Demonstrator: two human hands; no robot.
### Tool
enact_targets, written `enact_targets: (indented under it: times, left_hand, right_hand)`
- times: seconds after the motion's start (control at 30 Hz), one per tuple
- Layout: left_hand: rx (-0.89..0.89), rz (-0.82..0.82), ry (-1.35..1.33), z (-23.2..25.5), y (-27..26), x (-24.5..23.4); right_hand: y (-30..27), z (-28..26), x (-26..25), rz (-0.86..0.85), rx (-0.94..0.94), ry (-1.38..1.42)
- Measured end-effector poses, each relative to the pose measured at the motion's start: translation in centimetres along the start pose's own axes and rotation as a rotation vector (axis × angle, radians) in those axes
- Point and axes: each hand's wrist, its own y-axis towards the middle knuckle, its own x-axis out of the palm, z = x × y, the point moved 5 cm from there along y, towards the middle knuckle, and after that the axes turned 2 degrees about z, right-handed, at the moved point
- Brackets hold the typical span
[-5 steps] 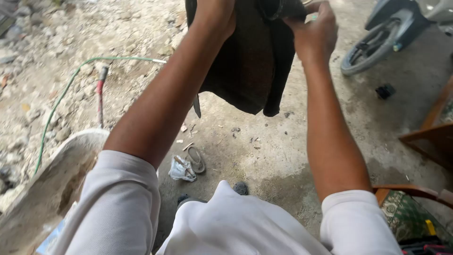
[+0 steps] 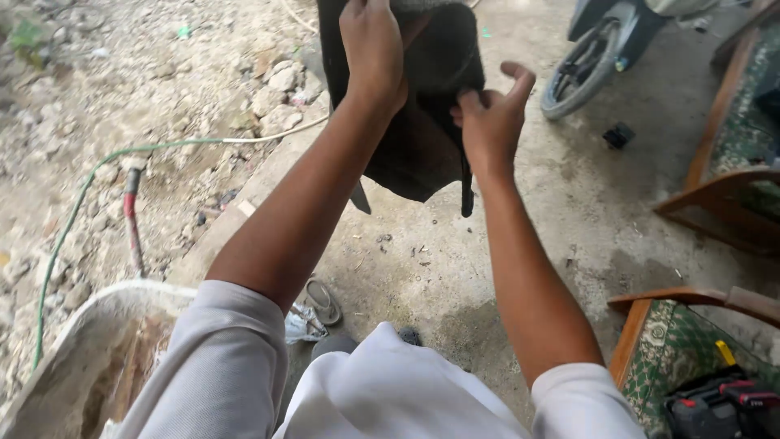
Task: Repairing and reassembling plastic panels on a motorcycle.
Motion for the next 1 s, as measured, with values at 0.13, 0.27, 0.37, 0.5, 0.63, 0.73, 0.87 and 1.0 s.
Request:
enact_targets:
  times: [0.13,0.27,0.37,0.5,0.63,0.73,0.87,1.0]
  left_hand:
    - [-0.215,0.140,-0.007,-3.3,-1.0,4.5]
    - [-0.268,0.142,-0.008,-8.9,1.6,4.7]
    - [-0.327,0.109,0.030,-13.3,5.0,3.7]
    - [-0.354,0.100,-0.032,-14.8,9.2,3.8]
    - [-0.411,0.078,0.114,-19.7,13.7,2.3]
    - [-0.195,0.013,0.382,-22.8,16.8,0.7]
    - [-0.288,-0.018,0.419,-23.0,20.4,0.3]
    - [-0.335,-0.076,0.406,-23.9,23.7,-0.3]
  right_hand:
    - [-0.2,4.1,-1.0,-0.067,0.042,0.172]
    - [2.1,5.1,-0.6,-0.144,0.145,0.133]
    - [6.3,7.0,1.0,-0.189,0.202,0.042]
    - [13.2,11.5,3.3,-0.129,0.302,0.054]
    - [20.4,14.1,6.4,-0.051,0.389,0.149]
    - [24.7,14.6,8.4,-0.095,0.436,0.377]
    - [29.9,12.6,11.3,-0.107,0.432,0.553]
    - [37.2,16.6,12.1,-0.016,0.466,0.723]
